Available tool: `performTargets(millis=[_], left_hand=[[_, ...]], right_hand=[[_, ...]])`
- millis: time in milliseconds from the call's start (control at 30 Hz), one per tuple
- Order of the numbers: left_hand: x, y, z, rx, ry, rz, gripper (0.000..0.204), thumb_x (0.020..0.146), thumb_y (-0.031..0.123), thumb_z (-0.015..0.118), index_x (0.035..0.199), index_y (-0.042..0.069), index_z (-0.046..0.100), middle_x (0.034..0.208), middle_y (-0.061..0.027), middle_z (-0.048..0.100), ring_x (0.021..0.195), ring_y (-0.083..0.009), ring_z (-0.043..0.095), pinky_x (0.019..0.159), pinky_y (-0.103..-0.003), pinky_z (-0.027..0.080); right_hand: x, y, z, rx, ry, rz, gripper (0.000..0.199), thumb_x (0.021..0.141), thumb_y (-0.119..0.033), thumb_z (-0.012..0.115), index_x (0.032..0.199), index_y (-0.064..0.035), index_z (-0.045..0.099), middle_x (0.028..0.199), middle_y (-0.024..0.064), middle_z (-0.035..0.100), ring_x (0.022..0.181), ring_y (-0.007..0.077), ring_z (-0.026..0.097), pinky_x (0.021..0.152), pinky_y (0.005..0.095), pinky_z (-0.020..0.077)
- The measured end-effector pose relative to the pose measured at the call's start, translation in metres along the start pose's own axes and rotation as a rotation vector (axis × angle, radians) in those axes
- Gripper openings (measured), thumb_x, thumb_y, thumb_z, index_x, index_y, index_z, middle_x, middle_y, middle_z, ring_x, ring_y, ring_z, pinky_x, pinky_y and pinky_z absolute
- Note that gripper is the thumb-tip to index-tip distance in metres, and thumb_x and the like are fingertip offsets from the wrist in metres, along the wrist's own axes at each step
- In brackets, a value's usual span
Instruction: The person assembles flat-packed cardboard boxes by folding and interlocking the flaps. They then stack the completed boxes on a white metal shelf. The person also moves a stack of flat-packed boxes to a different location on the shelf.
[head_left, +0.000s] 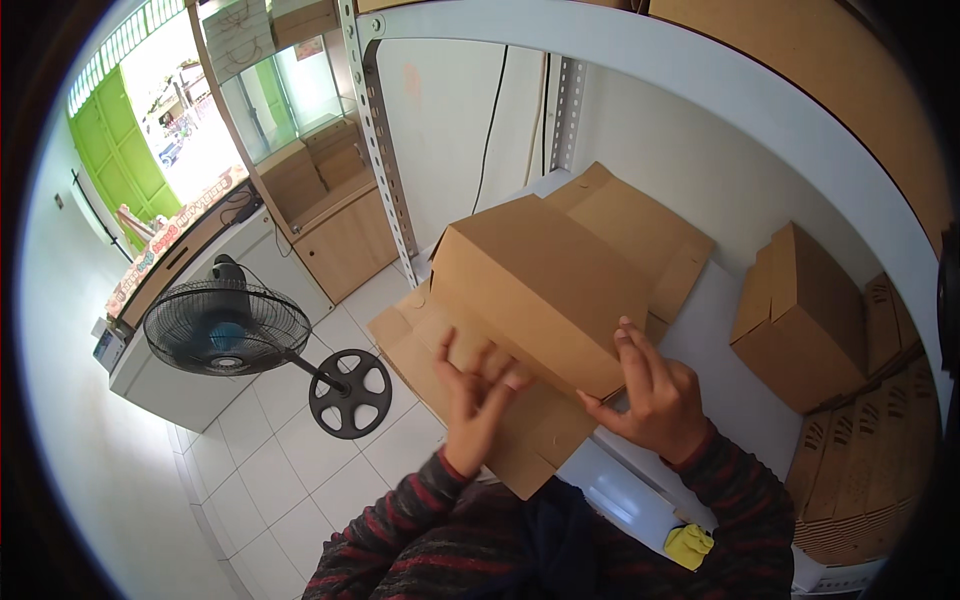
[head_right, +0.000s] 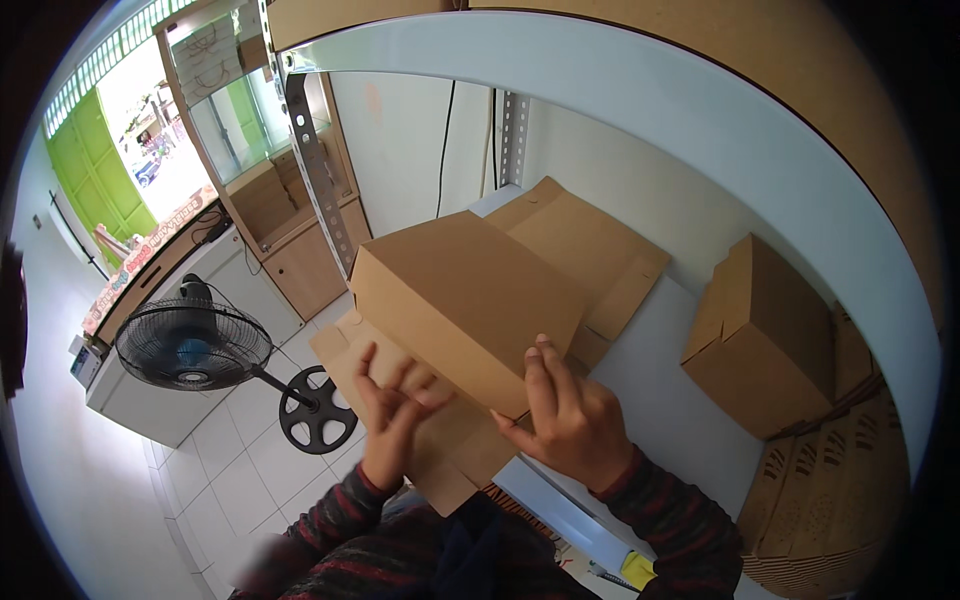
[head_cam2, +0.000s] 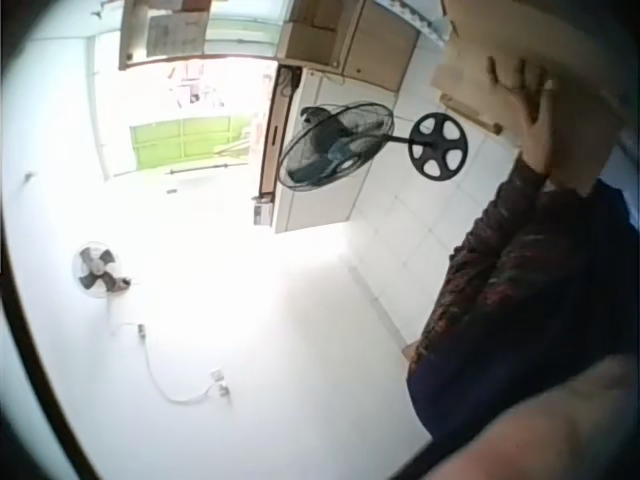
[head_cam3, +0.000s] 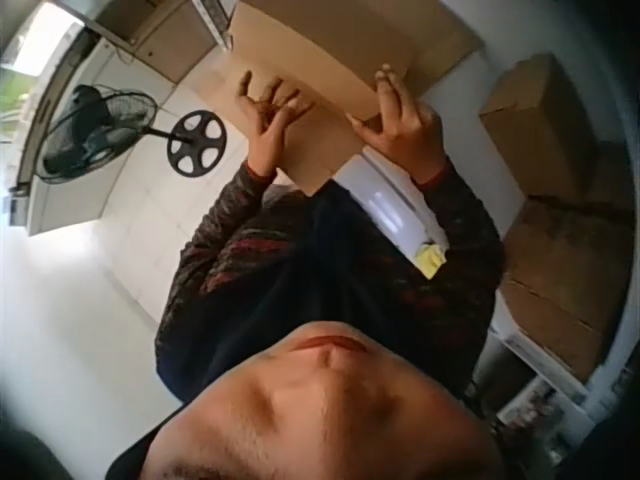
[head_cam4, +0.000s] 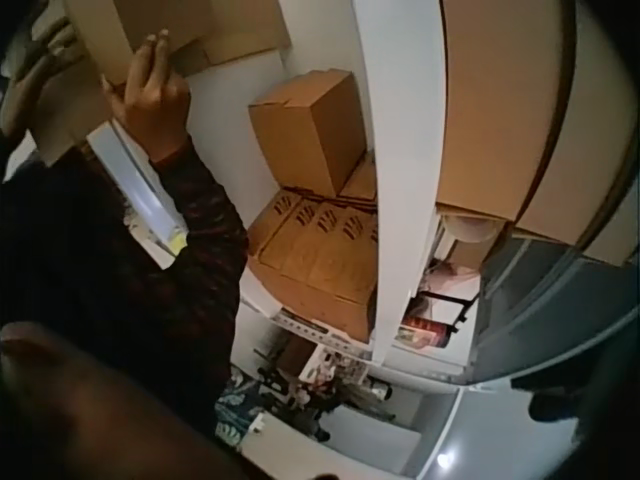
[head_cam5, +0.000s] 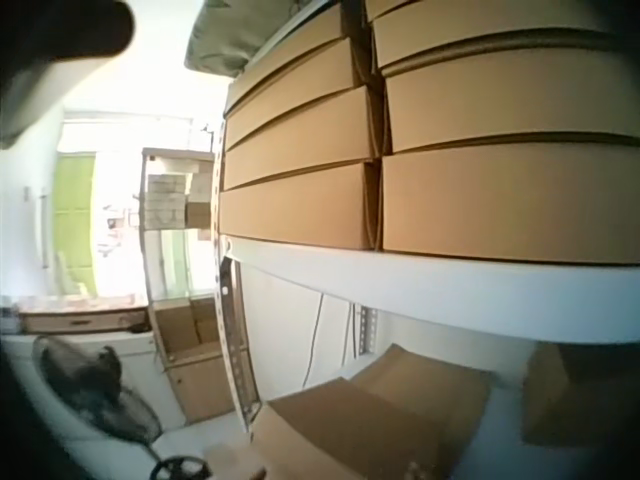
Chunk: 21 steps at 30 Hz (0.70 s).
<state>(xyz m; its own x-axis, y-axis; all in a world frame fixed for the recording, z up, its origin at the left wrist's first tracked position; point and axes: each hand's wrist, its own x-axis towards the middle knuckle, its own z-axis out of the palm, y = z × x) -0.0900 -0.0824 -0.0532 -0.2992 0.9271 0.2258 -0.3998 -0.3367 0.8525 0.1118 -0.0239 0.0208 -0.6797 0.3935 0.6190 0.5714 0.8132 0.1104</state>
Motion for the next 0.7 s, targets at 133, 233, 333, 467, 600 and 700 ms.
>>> performTargets(millis=[133, 233, 333, 467, 600, 700], left_hand=[[0.040, 0.028, -0.030, 0.171, 0.115, 0.044, 0.062, 0.093, 0.007, 0.053, 0.143, 0.010, 0.018, 0.141, -0.0175, 0.034, 0.115, -0.0279, 0.054, 0.085, -0.038, 0.055], [0.045, 0.018, -0.043, 0.328, 0.105, 0.062, 0.050, 0.093, 0.008, 0.056, 0.136, 0.007, 0.031, 0.139, -0.0168, 0.037, 0.104, -0.0229, 0.061, 0.074, -0.031, 0.059], [0.044, 0.012, -0.047, 0.415, 0.157, 0.133, 0.047, 0.088, 0.002, 0.061, 0.128, 0.004, 0.036, 0.129, -0.0149, 0.043, 0.092, -0.0208, 0.066, 0.065, -0.025, 0.059], [0.045, 0.015, -0.051, 0.448, 0.160, 0.156, 0.046, 0.084, 0.003, 0.068, 0.122, 0.001, 0.042, 0.121, -0.0136, 0.045, 0.084, -0.0199, 0.068, 0.063, -0.024, 0.058], [0.044, 0.014, -0.055, 0.474, 0.137, 0.163, 0.047, 0.082, 0.001, 0.069, 0.121, 0.001, 0.043, 0.121, -0.0125, 0.045, 0.083, -0.0174, 0.067, 0.061, -0.023, 0.057], [0.044, 0.013, -0.059, 0.510, 0.101, 0.169, 0.049, 0.082, -0.001, 0.068, 0.123, 0.002, 0.043, 0.119, -0.0104, 0.046, 0.083, -0.0164, 0.066, 0.061, -0.022, 0.056]], right_hand=[[-0.002, 0.005, 0.000, 0.025, -0.001, -0.001, 0.063, 0.071, -0.032, 0.076, 0.109, 0.0127, 0.056, 0.112, 0.0302, 0.058, 0.066, 0.0289, 0.067, 0.056, 0.0311, 0.0550], [-0.004, -0.001, 0.004, 0.015, -0.016, -0.012, 0.062, 0.072, -0.033, 0.075, 0.109, 0.0130, 0.056, 0.112, 0.0309, 0.058, 0.069, 0.0298, 0.068, 0.057, 0.0314, 0.0558], [-0.005, -0.001, 0.007, 0.006, 0.014, -0.025, 0.062, 0.073, -0.034, 0.074, 0.110, 0.0133, 0.055, 0.112, 0.0315, 0.058, 0.070, 0.0302, 0.068, 0.057, 0.0315, 0.0562], [-0.005, 0.003, 0.008, 0.011, 0.049, -0.043, 0.063, 0.076, -0.037, 0.072, 0.111, 0.0134, 0.054, 0.112, 0.0317, 0.058, 0.069, 0.0304, 0.068, 0.057, 0.0315, 0.0566], [-0.005, 0.006, 0.009, 0.019, 0.077, -0.049, 0.064, 0.078, -0.039, 0.070, 0.112, 0.0131, 0.054, 0.112, 0.0314, 0.058, 0.070, 0.0307, 0.068, 0.058, 0.0315, 0.0570], [-0.004, 0.007, 0.008, 0.032, 0.075, -0.054, 0.063, 0.077, -0.039, 0.071, 0.110, 0.0127, 0.054, 0.112, 0.0312, 0.058, 0.071, 0.0300, 0.068, 0.057, 0.0317, 0.0564]])
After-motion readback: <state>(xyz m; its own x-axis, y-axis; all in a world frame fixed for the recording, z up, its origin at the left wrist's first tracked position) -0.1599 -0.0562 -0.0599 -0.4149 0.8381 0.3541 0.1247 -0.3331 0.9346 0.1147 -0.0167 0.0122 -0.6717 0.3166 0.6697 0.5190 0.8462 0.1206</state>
